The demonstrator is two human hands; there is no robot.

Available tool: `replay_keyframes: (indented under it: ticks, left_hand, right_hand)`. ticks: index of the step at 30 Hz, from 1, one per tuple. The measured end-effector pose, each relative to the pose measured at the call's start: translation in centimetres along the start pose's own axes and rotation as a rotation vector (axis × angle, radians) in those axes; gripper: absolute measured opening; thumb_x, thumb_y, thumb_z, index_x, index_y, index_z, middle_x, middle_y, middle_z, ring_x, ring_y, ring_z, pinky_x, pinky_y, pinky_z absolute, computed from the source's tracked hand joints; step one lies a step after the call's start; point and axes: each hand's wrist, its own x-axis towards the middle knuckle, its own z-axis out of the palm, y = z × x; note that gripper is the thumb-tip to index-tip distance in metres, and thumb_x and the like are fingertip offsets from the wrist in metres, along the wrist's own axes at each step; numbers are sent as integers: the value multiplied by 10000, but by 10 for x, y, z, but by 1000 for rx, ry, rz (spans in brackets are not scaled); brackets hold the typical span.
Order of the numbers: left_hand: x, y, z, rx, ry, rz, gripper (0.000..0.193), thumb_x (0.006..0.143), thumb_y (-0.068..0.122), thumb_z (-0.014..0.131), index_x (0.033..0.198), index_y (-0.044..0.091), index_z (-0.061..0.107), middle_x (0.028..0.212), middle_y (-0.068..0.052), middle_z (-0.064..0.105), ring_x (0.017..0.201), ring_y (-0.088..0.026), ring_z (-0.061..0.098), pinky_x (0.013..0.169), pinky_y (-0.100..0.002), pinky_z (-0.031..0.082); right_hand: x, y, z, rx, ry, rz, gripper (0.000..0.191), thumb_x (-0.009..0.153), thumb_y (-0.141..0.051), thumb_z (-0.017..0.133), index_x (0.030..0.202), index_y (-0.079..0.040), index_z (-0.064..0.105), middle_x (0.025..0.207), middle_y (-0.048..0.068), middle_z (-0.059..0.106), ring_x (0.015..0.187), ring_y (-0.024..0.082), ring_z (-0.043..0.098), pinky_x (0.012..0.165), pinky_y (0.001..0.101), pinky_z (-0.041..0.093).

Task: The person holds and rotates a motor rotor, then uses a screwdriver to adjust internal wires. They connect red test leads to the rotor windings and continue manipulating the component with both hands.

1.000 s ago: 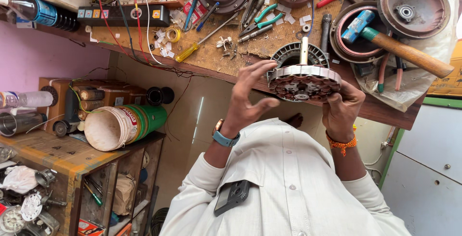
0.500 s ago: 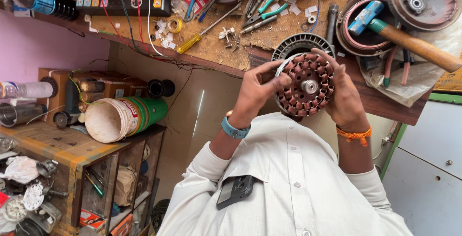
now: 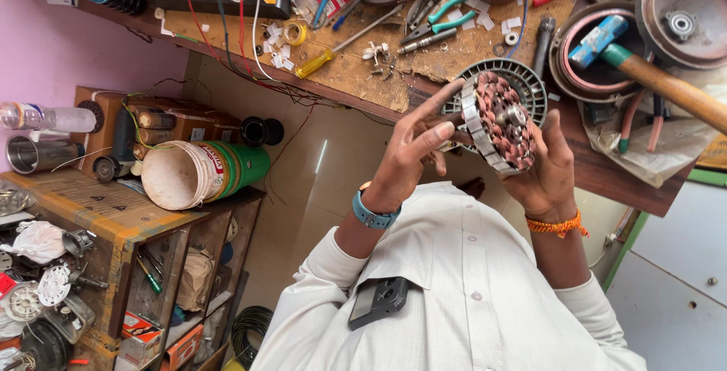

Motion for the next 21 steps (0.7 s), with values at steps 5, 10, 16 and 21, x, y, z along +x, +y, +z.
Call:
replay_keyframes:
  ticks: [5,10,16,21]
  left_hand:
    - [-6,7,2,102,-11,4,755,997,256,625,1654,-3,360,1233,-162,680,814,-110,592,578,-212,533]
    - [-16,20,9,107,-81,34,743,1004,272,615,1652,25,348,1379,-148,657,1105,-100,642,681,-214,570]
    - [-27,24,27,106,-237,0,735,1034,346,627,1647,49,350,1546,-135,570,1150,-105,645,690,-188,548]
    - [-29,21,28,107,-248,-51,646,1061,308,617,1613,35,422,1530,-115,586,1143,-89,639,705,-190,546]
  right_hand:
    - [-2,5,-8,-45,46,-25,767,1060,-498,522,1639,-36,324,1567,145,495,1410,291,506,1169,471,421]
    - [-3,10,-30,3,34,-45,762,1049,-487,551,1636,-47,344,1566,153,490,1378,302,553,1159,490,427]
    - [0,23,-49,225,-66,-14,615,1139,-390,597,1629,-61,425,1384,197,624,1135,333,718,931,441,620]
    - [-6,26,-55,164,-226,-70,669,1040,-287,631,1640,-113,390,1322,153,656,1071,287,735,859,419,646]
